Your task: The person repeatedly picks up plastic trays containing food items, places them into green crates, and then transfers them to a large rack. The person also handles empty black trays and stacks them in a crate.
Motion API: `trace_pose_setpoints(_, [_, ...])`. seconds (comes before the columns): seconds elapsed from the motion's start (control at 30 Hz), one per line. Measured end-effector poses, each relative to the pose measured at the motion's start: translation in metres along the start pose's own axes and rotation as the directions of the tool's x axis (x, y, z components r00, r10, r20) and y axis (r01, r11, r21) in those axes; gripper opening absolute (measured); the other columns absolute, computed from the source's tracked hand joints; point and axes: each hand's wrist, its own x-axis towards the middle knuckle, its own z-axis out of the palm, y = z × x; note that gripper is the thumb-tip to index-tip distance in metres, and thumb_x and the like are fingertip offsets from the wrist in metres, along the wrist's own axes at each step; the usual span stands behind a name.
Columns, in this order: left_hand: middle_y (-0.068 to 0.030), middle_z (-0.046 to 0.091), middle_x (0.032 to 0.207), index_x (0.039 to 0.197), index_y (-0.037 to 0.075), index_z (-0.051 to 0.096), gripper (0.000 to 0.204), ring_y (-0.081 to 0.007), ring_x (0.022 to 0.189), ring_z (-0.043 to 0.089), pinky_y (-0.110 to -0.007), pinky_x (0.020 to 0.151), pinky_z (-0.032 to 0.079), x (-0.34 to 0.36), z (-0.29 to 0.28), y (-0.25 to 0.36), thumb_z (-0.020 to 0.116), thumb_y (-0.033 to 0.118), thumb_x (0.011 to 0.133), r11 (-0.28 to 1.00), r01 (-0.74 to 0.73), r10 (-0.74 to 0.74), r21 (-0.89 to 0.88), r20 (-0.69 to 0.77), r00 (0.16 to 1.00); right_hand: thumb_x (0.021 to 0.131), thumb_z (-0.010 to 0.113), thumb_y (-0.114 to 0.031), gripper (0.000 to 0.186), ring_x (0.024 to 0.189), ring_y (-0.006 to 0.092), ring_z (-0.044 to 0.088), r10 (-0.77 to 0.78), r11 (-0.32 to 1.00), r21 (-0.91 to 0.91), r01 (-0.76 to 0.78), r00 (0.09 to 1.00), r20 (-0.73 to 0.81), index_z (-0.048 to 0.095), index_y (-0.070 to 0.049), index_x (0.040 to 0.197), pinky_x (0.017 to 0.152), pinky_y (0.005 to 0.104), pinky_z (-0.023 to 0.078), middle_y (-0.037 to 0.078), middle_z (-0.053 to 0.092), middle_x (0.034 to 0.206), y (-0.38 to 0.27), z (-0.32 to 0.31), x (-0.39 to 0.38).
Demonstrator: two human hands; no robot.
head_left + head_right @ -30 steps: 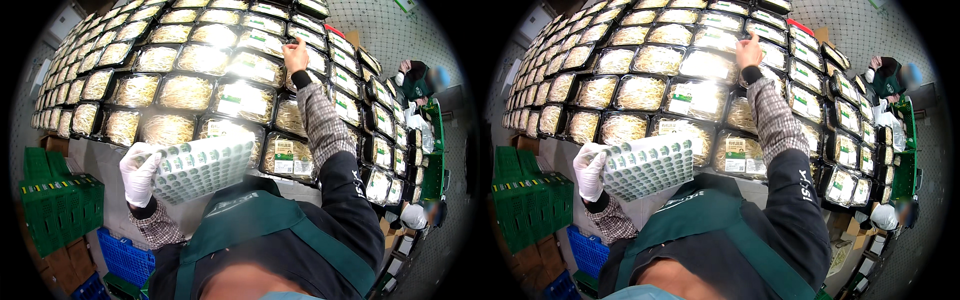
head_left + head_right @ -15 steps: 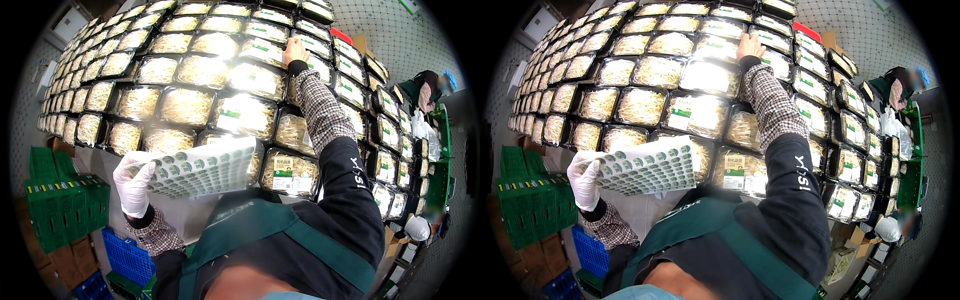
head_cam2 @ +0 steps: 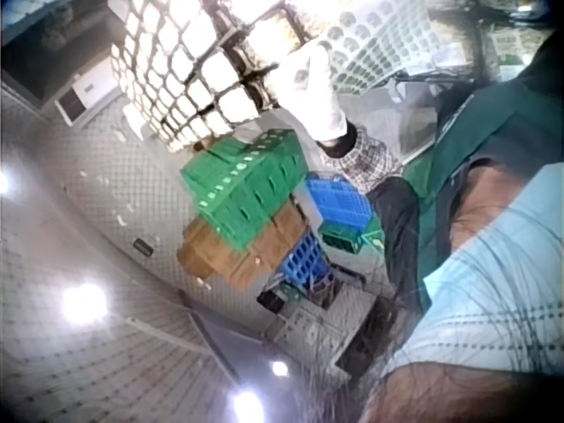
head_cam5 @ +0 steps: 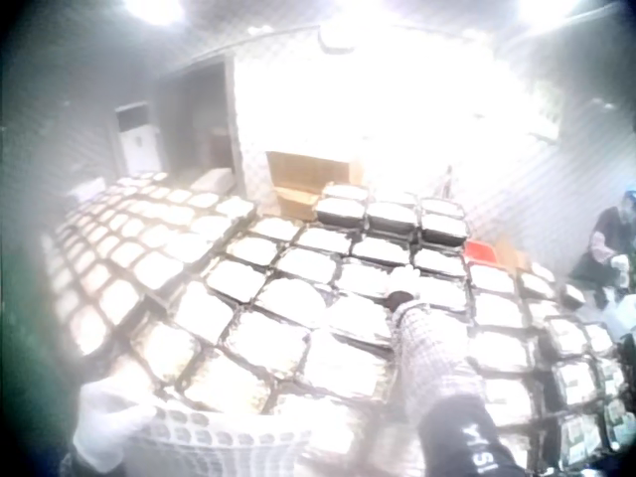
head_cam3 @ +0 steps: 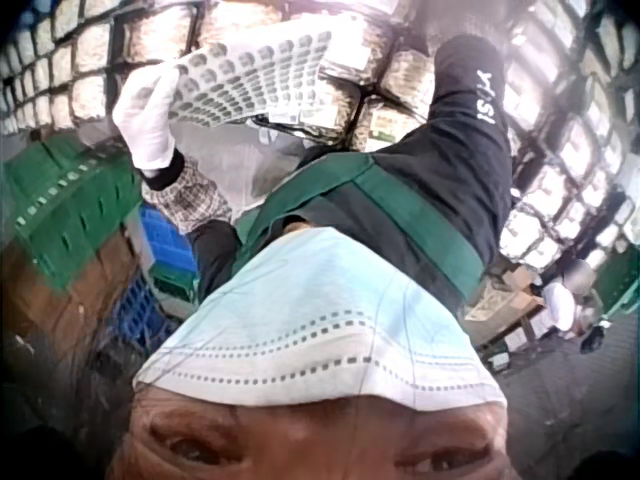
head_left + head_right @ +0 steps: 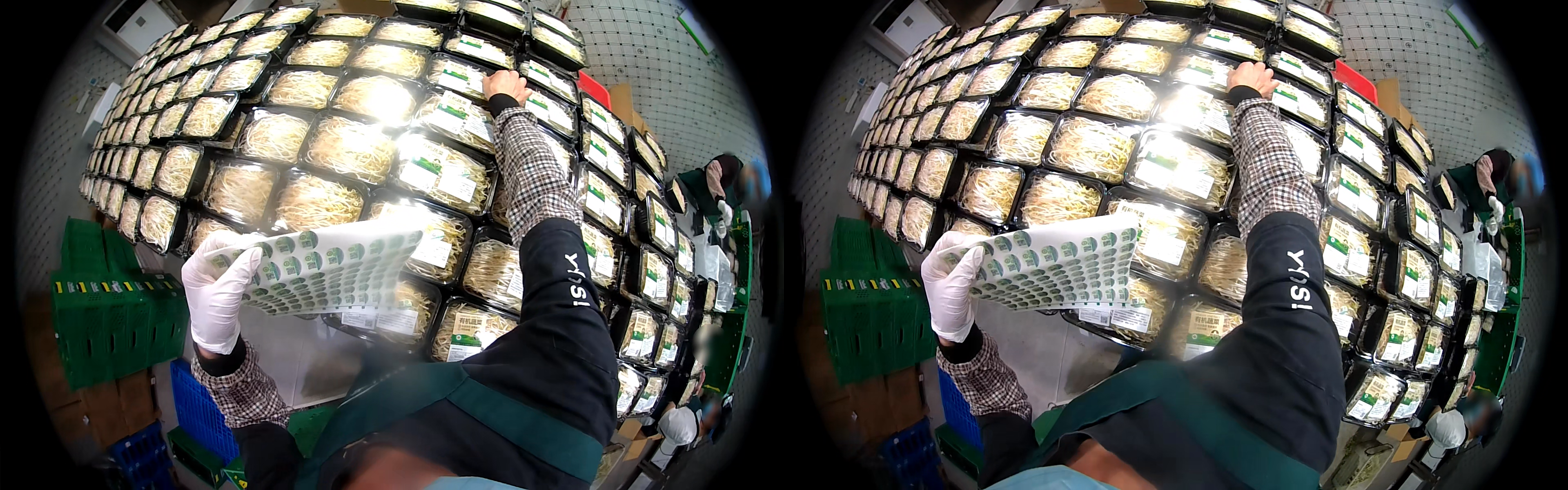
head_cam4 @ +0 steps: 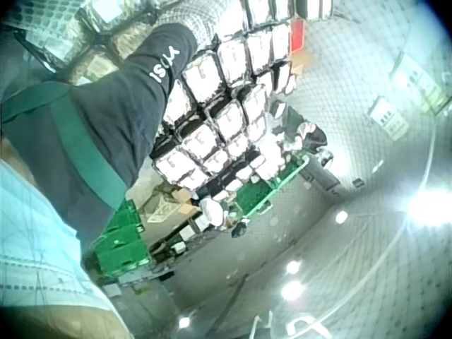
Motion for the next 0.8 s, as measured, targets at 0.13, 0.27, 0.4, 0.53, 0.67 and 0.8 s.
trace_pose_setpoints(0.13, [-0.0021,0.066,0.081,0.089,0.0,0.066,0.009,-0.0055,0.069,0.055,-0.02,0.063,0.043,0.012,0.016,0.009,0.067,0.001,0.081,0.99,-0.065,0.057,0.125,0.071,0.996,0.08,0.061,-0.031,0.027,0.106,0.0286,0.053,0.001,1.0,-0.008,-0.002,0.998,-0.068,0.068,-0.013,0.1,0.09,0.0467,0.034,0.01,0.06,0.112,0.012,-0.001,0.014])
trace_pose_setpoints(0.27, [-0.0009,0.063,0.081,0.09,-0.001,0.066,0.008,-0.0065,0.07,0.055,-0.02,0.066,0.042,0.031,0.033,0.015,0.064,0.004,0.083,0.968,-0.144,0.119,0.204,0.127,0.985,0.084,0.062,-0.027,0.022,0.091,0.0199,0.062,-0.286,0.829,0.493,0.264,0.958,-0.033,0.067,-0.013,0.1,0.081,0.035,0.045,0.008,0.067,0.095,-0.019,-0.047,-0.022])
trace_pose_setpoints(0.4, [-0.0029,0.065,0.08,0.089,0.0,0.066,0.012,-0.0086,0.072,0.058,-0.023,0.067,0.046,0.045,0.047,0.017,0.065,0.01,0.084,0.984,-0.111,0.088,0.137,0.168,0.982,0.088,0.064,-0.022,0.02,0.081,0.0104,0.061,-0.908,0.129,0.98,0.154,0.416,0.054,0.067,-0.008,0.102,0.076,0.0262,0.049,0.003,0.067,0.091,-0.056,-0.16,-0.128])
trace_pose_setpoints(0.53, [-0.0033,0.066,0.079,0.09,0.0,0.067,0.016,-0.0072,0.069,0.058,-0.02,0.062,0.045,0.046,0.051,0.016,0.067,0.015,0.084,0.979,-0.137,0.111,0.149,0.174,0.979,0.081,0.069,-0.018,0.019,0.078,0.0135,0.062,-0.937,-0.064,0.802,0.594,0.241,-0.254,0.067,-0.007,0.096,0.072,0.028,0.05,0.005,0.068,0.091,-0.07,-0.223,-0.204])
trace_pose_setpoints(0.67, [-0.0003,0.063,0.074,0.089,0.0,0.068,0.015,-0.0055,0.066,0.055,-0.02,0.06,0.042,0.049,0.055,0.02,0.067,0.014,0.084,0.968,-0.163,0.126,0.19,0.193,0.973,0.079,0.069,-0.029,0.018,0.076,0.0144,0.056,-0.822,0.001,0.642,0.766,0.367,-0.436,0.067,-0.018,0.093,0.071,0.0302,0.04,-0.002,0.063,0.085,-0.064,-0.219,-0.224])
trace_pose_setpoints(0.8, [0.0035,0.06,0.072,0.083,0.003,0.066,0.009,-0.0024,0.063,0.05,-0.019,0.057,0.039,0.051,0.061,0.019,0.065,0.011,0.086,0.992,-0.113,0.096,0.065,0.218,0.971,0.073,0.073,-0.027,0.016,0.077,0.0111,0.055,-0.746,0.03,0.445,0.895,0.316,-0.586,0.066,-0.017,0.084,0.072,0.0286,0.038,-0.006,0.061,0.079,-0.059,-0.217,-0.229])
